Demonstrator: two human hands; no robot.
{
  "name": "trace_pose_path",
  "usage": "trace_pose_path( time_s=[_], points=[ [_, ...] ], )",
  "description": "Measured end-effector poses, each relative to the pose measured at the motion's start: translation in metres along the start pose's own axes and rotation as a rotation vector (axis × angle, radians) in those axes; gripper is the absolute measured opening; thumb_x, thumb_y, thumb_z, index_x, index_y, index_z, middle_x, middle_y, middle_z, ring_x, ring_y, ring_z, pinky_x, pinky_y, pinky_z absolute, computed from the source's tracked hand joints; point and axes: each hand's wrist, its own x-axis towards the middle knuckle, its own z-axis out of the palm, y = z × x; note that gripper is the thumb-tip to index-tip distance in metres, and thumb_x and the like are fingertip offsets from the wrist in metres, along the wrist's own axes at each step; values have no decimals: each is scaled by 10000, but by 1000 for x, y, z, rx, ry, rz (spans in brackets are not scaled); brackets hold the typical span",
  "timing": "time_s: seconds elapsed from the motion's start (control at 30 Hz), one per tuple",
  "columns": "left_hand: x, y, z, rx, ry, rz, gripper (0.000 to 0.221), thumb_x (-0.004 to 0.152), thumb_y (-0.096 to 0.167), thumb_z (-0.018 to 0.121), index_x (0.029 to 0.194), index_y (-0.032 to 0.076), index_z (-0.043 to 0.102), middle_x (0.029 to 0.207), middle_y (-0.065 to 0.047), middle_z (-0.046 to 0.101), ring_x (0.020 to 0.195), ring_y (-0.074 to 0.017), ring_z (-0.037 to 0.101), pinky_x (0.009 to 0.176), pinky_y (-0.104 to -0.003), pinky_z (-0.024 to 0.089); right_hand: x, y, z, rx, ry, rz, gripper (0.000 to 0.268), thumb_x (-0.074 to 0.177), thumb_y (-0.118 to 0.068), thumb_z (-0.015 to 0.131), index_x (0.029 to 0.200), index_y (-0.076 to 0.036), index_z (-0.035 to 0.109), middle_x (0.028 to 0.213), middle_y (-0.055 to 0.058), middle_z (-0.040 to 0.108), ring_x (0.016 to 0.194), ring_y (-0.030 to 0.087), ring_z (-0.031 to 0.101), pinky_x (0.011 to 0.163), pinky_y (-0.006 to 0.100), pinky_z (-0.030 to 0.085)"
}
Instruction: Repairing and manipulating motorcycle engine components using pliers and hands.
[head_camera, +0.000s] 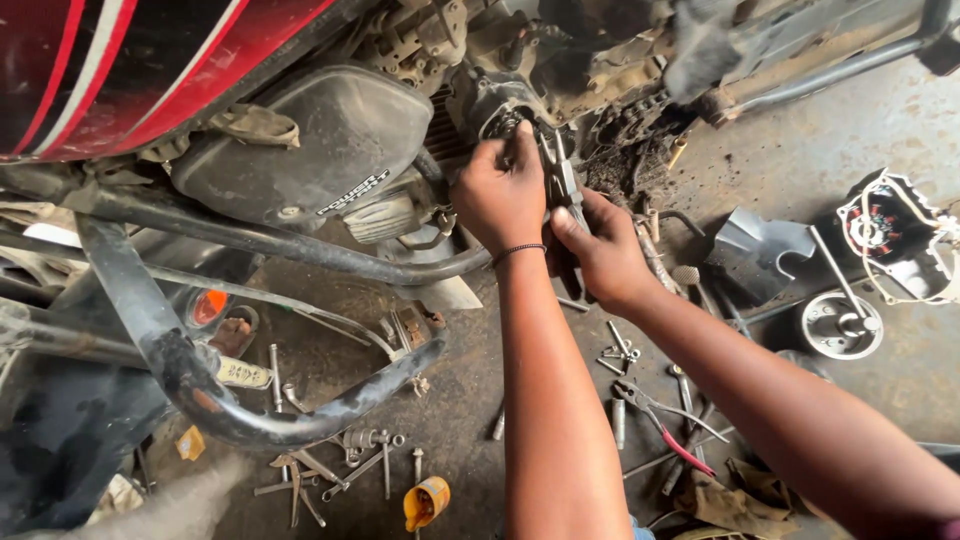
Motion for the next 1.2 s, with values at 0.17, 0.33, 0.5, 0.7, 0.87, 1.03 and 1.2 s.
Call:
trace_pose_path(
  time_s=[0.17, 0.33, 0.5, 0.7, 0.87, 1.03, 1.2],
  points=[
    [14, 10, -13, 87, -161, -63, 366, 840, 443, 765, 703, 104, 739, 588, -126, 652, 539, -336, 649, 511, -427, 484, 11, 14, 13, 47, 79, -28, 280, 1043, -235, 649, 1238, -34, 630, 901, -9, 664, 734, 63, 585, 639, 241, 498],
    [19, 9, -21, 55, -267, -69, 391, 864, 435, 759, 702, 81, 730, 590, -142, 637, 530, -349, 632, 523, -429, 484, 14, 12, 25, 118, 116, 64, 283, 1033, -280, 633, 1222, -69, 642, 862, -5, 646, 684, 72, 570, 588, 243, 470],
    [25, 13, -29, 35, -371, -21, 298, 865, 392, 719, 815, 103, 769, 667, -161, 676, 613, -356, 689, 583, -422, 528, 7, -37, 63, 426, 134, 244, 265, 967, -351, 522, 1116, -142, 586, 903, 4, 693, 725, 129, 690, 633, 304, 584],
    [36, 32, -46, 308, -552, -56, 286, 883, 409, 640, 878, 168, 794, 846, -138, 741, 789, -390, 702, 681, -478, 547, 29, 35, 78, 631, 215, -78, 196, 1065, -255, 588, 1173, -92, 599, 959, 24, 654, 825, 121, 604, 728, 294, 529],
    [32, 46, -54, 385, -644, -57, 290, 907, 405, 602, 926, 191, 796, 906, -138, 746, 843, -405, 692, 727, -495, 542, 70, 99, 90, 719, 227, -346, 215, 1023, -265, 627, 1129, -82, 589, 942, 15, 635, 821, 129, 593, 725, 294, 522],
    [27, 38, -56, 365, -520, 114, 294, 896, 413, 607, 949, 189, 790, 903, -155, 744, 833, -411, 698, 698, -519, 526, 77, 115, 77, 1263, -260, -407, 267, 1258, -279, 578, 1157, -31, 585, 978, 73, 649, 860, 194, 620, 759, 347, 532],
    [28, 50, -56, 368, -673, -34, 363, 902, 471, 629, 854, 134, 756, 892, -153, 743, 853, -423, 689, 708, -519, 535, 25, -2, 82, 527, 279, 47, 153, 1011, -144, 554, 1151, -88, 580, 967, 41, 682, 821, 137, 648, 706, 301, 559]
  ],
)
